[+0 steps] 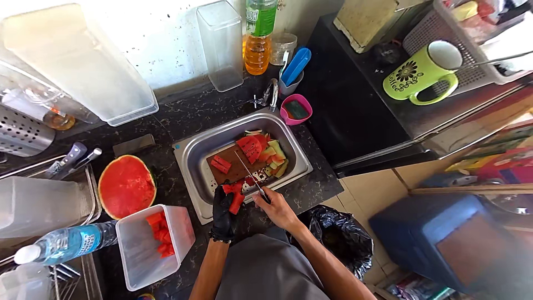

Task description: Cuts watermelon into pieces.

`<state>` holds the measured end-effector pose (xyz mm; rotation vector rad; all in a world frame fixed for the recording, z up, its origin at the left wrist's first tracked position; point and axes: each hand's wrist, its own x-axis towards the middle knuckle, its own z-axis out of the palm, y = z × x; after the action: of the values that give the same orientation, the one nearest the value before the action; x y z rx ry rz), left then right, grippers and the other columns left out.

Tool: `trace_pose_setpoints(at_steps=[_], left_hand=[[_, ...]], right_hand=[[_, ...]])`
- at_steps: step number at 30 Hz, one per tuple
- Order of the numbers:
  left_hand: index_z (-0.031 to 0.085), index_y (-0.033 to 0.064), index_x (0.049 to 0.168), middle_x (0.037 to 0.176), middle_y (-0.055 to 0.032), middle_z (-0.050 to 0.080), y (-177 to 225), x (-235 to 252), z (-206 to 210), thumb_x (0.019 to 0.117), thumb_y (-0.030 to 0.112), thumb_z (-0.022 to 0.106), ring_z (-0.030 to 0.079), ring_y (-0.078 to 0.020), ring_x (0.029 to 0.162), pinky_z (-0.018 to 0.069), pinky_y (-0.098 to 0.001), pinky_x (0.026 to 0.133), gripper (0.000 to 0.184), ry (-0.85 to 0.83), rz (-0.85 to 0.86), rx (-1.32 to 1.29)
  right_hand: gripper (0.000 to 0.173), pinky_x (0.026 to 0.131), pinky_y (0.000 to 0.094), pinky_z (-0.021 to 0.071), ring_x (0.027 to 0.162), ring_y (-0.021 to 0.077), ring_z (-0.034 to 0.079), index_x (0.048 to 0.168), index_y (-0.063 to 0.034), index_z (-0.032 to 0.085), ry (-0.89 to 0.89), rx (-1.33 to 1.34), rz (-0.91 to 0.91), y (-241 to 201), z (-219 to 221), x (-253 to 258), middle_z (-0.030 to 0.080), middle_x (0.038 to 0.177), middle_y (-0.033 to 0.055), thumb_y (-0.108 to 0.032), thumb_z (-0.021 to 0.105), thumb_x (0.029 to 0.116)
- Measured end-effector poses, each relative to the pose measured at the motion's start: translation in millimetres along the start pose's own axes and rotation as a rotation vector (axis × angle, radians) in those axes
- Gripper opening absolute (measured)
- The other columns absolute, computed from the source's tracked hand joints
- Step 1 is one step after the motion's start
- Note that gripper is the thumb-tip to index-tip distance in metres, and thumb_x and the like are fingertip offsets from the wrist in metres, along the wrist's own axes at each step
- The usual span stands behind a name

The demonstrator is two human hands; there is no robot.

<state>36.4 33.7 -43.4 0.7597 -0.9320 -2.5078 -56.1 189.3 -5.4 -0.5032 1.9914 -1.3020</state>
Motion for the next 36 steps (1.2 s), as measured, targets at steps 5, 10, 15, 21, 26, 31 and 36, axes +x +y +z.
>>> trace_pose_setpoints(at_steps=[5,10,15,21,26,31,36], left_hand=[[0.035,0.0061,0.139,0.108,-0.0118,0.068,-4,1,2,0.0984,0.002,0.049,0.072,-0.0202,0.085,0.0617,-0.0317,0.064,0.043,0.018,0.050,0.002],[0.046,-0.0059,0.133,0.115,-0.0122,0.067,14,-11,14,0.0919,-0.010,0.056,0.070,-0.0173,0.091,0.0620,-0.0318,0.073,0.042,0.092,0.290,0.282],[0.058,-0.0078,0.126,0.122,-0.0083,0.067,55,-41,19,0.0844,-0.010,0.064,0.068,-0.0109,0.100,0.0611,-0.0271,0.079,0.042,0.185,0.634,0.598],[0.062,-0.0078,0.120,0.122,-0.0109,0.068,48,-27,5,0.0839,-0.007,0.067,0.064,-0.0131,0.115,0.0552,-0.0291,0.098,0.037,0.182,0.743,0.708],[0.062,-0.0114,0.120,0.123,-0.0163,0.068,28,-18,-11,0.0871,-0.001,0.064,0.062,-0.0155,0.122,0.0477,-0.0300,0.109,0.035,0.160,0.858,0.862],[0.067,0.0149,0.118,0.123,-0.0014,0.067,52,-49,-5,0.0997,0.018,0.062,0.059,-0.0084,0.124,0.0464,-0.0267,0.109,0.020,0.189,1.122,0.993],[0.048,0.0004,0.130,0.111,-0.0060,0.068,115,-106,13,0.0919,-0.007,0.055,0.071,-0.0146,0.093,0.0628,-0.0285,0.073,0.039,0.511,0.710,0.184]], right_hand=[[0.040,0.062,0.0278,0.0502,0.064,0.0081,0.059,0.098,-0.0081,0.064,-0.044,-0.005,0.017,1,9,-5,0.061,0.073,-0.0023,-0.041,0.044,0.1091],[0.053,0.056,0.0391,0.0453,0.058,0.0158,0.053,0.092,-0.0109,0.064,0.021,-0.240,-0.028,-5,8,-19,0.050,0.065,-0.0003,-0.048,0.031,0.1104],[0.055,0.051,0.0376,0.0425,0.054,0.0144,0.051,0.087,-0.0128,0.063,-0.103,-0.347,-0.116,-41,-10,-48,0.047,0.060,-0.0016,-0.049,0.030,0.1104],[0.052,0.052,0.0291,0.0405,0.053,0.0089,0.046,0.088,-0.0125,0.061,-0.264,-0.136,0.035,-28,-7,-36,0.046,0.063,-0.0044,-0.046,0.029,0.1107],[0.051,0.040,0.0226,0.0395,0.043,0.0081,0.042,0.097,-0.0074,0.054,-0.036,0.391,0.549,27,-7,6,0.045,0.060,-0.0026,-0.046,0.024,0.1129],[0.053,0.048,0.0302,0.0422,0.051,0.0120,0.044,0.107,-0.0016,0.059,0.004,-0.064,0.534,84,-20,20,0.047,0.068,0.0012,-0.043,0.027,0.1132],[0.048,0.049,0.0310,0.0428,0.053,0.0122,0.045,0.113,-0.0021,0.061,-0.109,-0.153,0.407,68,-10,29,0.048,0.070,0.0018,-0.039,0.030,0.1133]])
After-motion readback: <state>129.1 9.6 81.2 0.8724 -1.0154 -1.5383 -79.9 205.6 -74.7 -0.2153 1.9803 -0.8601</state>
